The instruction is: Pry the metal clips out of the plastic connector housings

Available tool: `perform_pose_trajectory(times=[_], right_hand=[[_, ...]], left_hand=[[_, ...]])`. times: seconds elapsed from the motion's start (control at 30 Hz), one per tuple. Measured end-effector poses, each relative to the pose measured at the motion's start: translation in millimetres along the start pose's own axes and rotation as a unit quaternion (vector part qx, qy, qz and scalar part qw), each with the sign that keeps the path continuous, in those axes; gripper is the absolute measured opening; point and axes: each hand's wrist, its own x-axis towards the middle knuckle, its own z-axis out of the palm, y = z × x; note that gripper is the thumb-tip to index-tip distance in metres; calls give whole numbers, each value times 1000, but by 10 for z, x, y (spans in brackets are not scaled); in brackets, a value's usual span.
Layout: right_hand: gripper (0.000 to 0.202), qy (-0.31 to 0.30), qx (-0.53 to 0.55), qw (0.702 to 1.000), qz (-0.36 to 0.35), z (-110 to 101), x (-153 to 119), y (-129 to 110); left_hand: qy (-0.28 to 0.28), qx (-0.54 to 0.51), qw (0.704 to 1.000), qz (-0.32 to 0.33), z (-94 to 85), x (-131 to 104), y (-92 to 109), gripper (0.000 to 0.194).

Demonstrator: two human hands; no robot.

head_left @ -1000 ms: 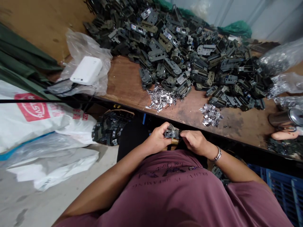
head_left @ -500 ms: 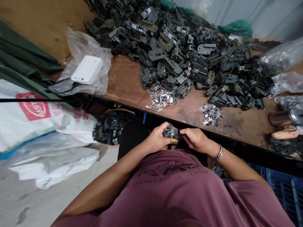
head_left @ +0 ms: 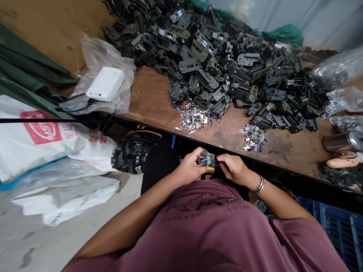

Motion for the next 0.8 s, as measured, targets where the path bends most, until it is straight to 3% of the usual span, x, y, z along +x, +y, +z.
perform_pose_trajectory(times=[0.17, 0.43, 0.63, 0.8], right_hand=[[21, -44, 15, 999, -2, -22, 14, -5], [27, 23, -15, 996, -80, 146, -162, 55], [36, 124, 24, 992, 13, 32, -52, -28], [36, 111, -18, 994, 8, -50, 32, -97]], left_hand=[[-19, 10, 1000, -5, -28, -27, -19, 27], [19, -38, 999, -15, 13, -44, -7, 34], [36, -49, 998, 9, -20, -89, 66, 40], [29, -29, 999, 24, -41, -109, 63, 37]])
